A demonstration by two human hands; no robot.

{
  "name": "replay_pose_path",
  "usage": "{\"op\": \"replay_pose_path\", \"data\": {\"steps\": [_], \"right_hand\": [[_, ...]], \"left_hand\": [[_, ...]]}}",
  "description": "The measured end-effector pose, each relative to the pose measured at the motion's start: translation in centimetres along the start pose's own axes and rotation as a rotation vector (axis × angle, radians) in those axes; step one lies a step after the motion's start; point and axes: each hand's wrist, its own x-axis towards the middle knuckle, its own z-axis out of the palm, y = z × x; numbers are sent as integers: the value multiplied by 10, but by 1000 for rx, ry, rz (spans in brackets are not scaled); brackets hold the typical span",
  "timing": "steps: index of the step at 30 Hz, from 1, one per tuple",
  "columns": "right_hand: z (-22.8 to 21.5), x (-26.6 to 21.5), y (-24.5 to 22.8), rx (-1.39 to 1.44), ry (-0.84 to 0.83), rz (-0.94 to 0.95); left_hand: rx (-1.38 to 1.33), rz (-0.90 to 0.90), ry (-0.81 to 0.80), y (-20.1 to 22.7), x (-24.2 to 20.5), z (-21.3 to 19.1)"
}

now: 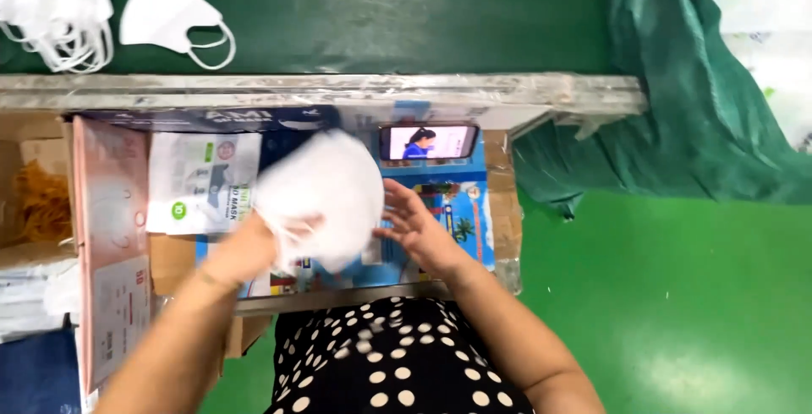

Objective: Packing face masks into plastic bags and arranging them into boxes for shipping.

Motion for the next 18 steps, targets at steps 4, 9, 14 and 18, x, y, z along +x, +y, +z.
{"op": "replay_pose_path", "data": {"steps": [4,9,14,18], "right_hand": [[7,-7,12,-181,175,89],[1,-28,-6,-782,326,-138],[2,-18,6,-1127,105,-371],[-7,-9,24,-1012,87,-301]], "left_hand": [[-34,-40,-170,-43,-16,50],[-190,546,46,-25,-28,36],[978,683,-166,2,-16,55],[1098,492,-49,-23,3,67]]}}
